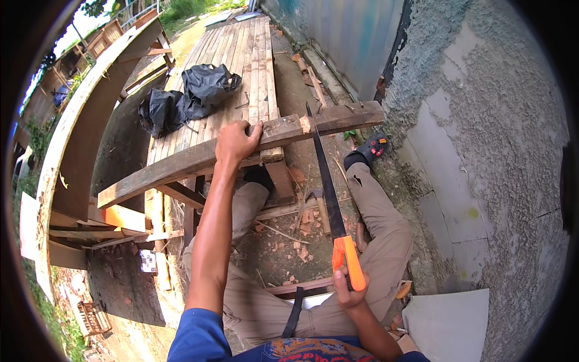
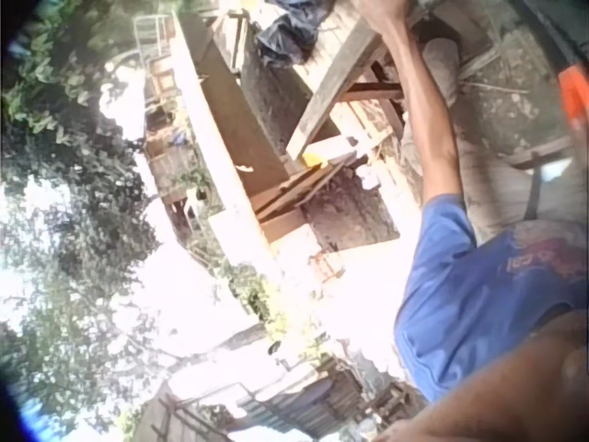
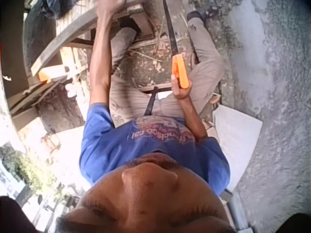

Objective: The person sits cross-legged and uses a hand saw to cut a wooden plank resting on a workbench. They alternate between sawing and using a machete to chip away at the wood, continuing the cutting process throughout the clip.

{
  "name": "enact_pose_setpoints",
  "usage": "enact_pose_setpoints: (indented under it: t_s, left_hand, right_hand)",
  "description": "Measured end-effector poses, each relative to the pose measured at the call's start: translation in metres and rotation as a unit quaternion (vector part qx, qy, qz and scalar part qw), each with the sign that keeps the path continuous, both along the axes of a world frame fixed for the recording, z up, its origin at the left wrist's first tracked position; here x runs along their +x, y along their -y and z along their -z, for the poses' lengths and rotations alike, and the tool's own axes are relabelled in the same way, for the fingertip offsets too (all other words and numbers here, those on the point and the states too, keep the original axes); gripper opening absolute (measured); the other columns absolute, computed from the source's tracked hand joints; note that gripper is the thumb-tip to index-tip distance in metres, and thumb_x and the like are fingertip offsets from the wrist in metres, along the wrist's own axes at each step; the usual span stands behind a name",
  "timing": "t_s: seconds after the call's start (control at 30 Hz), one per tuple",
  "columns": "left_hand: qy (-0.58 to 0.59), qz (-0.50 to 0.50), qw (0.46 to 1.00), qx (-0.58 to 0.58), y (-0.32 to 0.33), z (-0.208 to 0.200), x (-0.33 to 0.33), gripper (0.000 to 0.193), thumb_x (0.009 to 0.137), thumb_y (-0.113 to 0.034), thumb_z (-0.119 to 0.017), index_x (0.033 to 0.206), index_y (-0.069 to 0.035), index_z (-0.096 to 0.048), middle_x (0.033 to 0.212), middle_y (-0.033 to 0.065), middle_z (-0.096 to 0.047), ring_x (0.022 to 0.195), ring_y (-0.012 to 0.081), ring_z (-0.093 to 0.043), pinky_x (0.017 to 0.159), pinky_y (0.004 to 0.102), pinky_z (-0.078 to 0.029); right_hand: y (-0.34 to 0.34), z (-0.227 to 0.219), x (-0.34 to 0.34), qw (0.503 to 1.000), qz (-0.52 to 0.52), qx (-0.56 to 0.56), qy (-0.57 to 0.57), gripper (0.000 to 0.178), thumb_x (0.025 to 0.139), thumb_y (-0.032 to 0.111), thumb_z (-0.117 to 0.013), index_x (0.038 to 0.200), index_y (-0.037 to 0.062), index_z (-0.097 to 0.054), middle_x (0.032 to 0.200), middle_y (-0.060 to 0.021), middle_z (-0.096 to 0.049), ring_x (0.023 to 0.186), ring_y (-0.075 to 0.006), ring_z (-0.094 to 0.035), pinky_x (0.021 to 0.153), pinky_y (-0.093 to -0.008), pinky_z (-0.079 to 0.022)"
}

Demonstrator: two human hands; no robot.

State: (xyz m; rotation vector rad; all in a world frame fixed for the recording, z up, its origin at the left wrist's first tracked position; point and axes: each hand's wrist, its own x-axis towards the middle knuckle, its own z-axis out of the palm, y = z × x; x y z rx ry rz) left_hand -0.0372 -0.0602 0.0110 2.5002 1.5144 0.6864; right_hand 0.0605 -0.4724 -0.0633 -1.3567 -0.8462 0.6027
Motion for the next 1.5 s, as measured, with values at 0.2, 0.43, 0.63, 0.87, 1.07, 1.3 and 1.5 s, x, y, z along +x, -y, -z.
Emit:
enact_pose_setpoints:
  t_s: [0.2, 0.43, 0.63, 0.87, 1.07, 1.3, 1.5]
  left_hand:
    - [0.006, 0.022, 1.0, 0.021, 0.002, 0.0, -0.008, 0.06, 0.091, -0.054, -0.061, 0.085, 0.004, -0.074, 0.091, 0.0269, -0.07, 0.087, 0.0449, -0.068, 0.08, 0.0512, -0.053]
    - [0.014, 0.048, 0.999, 0.018, -0.004, 0.004, -0.009, 0.059, 0.092, -0.053, -0.061, 0.081, 0.004, -0.073, 0.088, 0.0274, -0.07, 0.084, 0.0442, -0.068, 0.078, 0.0502, -0.054]
    - [0.013, 0.057, 0.998, 0.007, -0.004, 0.004, -0.01, 0.059, 0.091, -0.054, -0.062, 0.081, 0.003, -0.074, 0.083, 0.0277, -0.069, 0.082, 0.0445, -0.068, 0.077, 0.0499, -0.054]
    - [0.012, 0.074, 0.997, 0.002, -0.019, 0.001, -0.01, 0.054, 0.091, -0.051, -0.06, 0.085, 0.001, -0.075, 0.089, 0.0258, -0.071, 0.086, 0.0453, -0.067, 0.081, 0.0523, -0.052]
    - [-0.001, 0.066, 0.998, 0.02, -0.018, 0.005, -0.006, 0.051, 0.095, -0.047, -0.057, 0.088, 0.001, -0.072, 0.094, 0.0255, -0.069, 0.093, 0.0434, -0.066, 0.085, 0.0513, -0.05]
    - [0.023, -0.011, 0.999, 0.021, -0.015, 0.014, 0.0, 0.051, 0.095, -0.047, -0.055, 0.093, 0.0, -0.074, 0.107, 0.0234, -0.07, 0.099, 0.0434, -0.065, 0.088, 0.0517, -0.051]
    - [0.01, -0.015, 1.0, 0.001, -0.007, 0.005, 0.002, 0.051, 0.094, -0.047, -0.055, 0.094, 0.0, -0.075, 0.109, 0.0214, -0.071, 0.102, 0.0421, -0.065, 0.09, 0.0498, -0.051]
  right_hand:
    - [-0.034, -0.037, 0.0, 1.0, -0.012, -0.007, 0.02, 0.02, 0.092, 0.009, -0.067, 0.076, 0.0004, -0.061, 0.058, -0.0031, -0.052, 0.05, -0.011, -0.051, 0.049, -0.0295, -0.04]
    - [-0.047, -0.029, 0.002, 0.997, -0.011, -0.015, -0.074, 0.024, 0.094, 0.012, -0.066, 0.074, 0.0002, -0.059, 0.057, 0.0002, -0.053, 0.052, -0.0072, -0.048, 0.048, -0.0288, -0.037]
    - [-0.048, -0.028, 0.007, 0.999, -0.025, -0.028, 0.009, 0.025, 0.093, 0.01, -0.067, 0.072, 0.0002, -0.057, 0.056, -0.0032, -0.051, 0.05, -0.0097, -0.046, 0.048, -0.0312, -0.036]
    - [-0.031, -0.025, 0.005, 0.991, -0.025, -0.044, 0.122, 0.019, 0.091, 0.009, -0.068, 0.076, 0.0011, -0.06, 0.056, -0.0059, -0.054, 0.047, -0.0159, -0.053, 0.048, -0.0329, -0.041]
    - [-0.034, -0.031, -0.012, 0.994, 0.001, -0.025, 0.104, 0.022, 0.09, 0.009, -0.066, 0.071, 0.0024, -0.057, 0.054, -0.0048, -0.051, 0.046, -0.0166, -0.05, 0.048, -0.0324, -0.039]
    - [-0.035, -0.017, -0.006, 0.999, 0.009, -0.043, 0.023, 0.021, 0.092, 0.012, -0.068, 0.076, 0.0004, -0.06, 0.057, -0.0044, -0.052, 0.05, -0.0122, -0.048, 0.048, -0.0321, -0.038]
    - [-0.04, -0.011, 0.007, 0.996, -0.001, -0.041, 0.076, 0.024, 0.094, 0.013, -0.068, 0.074, 0.0012, -0.06, 0.058, 0.0004, -0.051, 0.053, -0.0082, -0.048, 0.049, -0.03, -0.037]
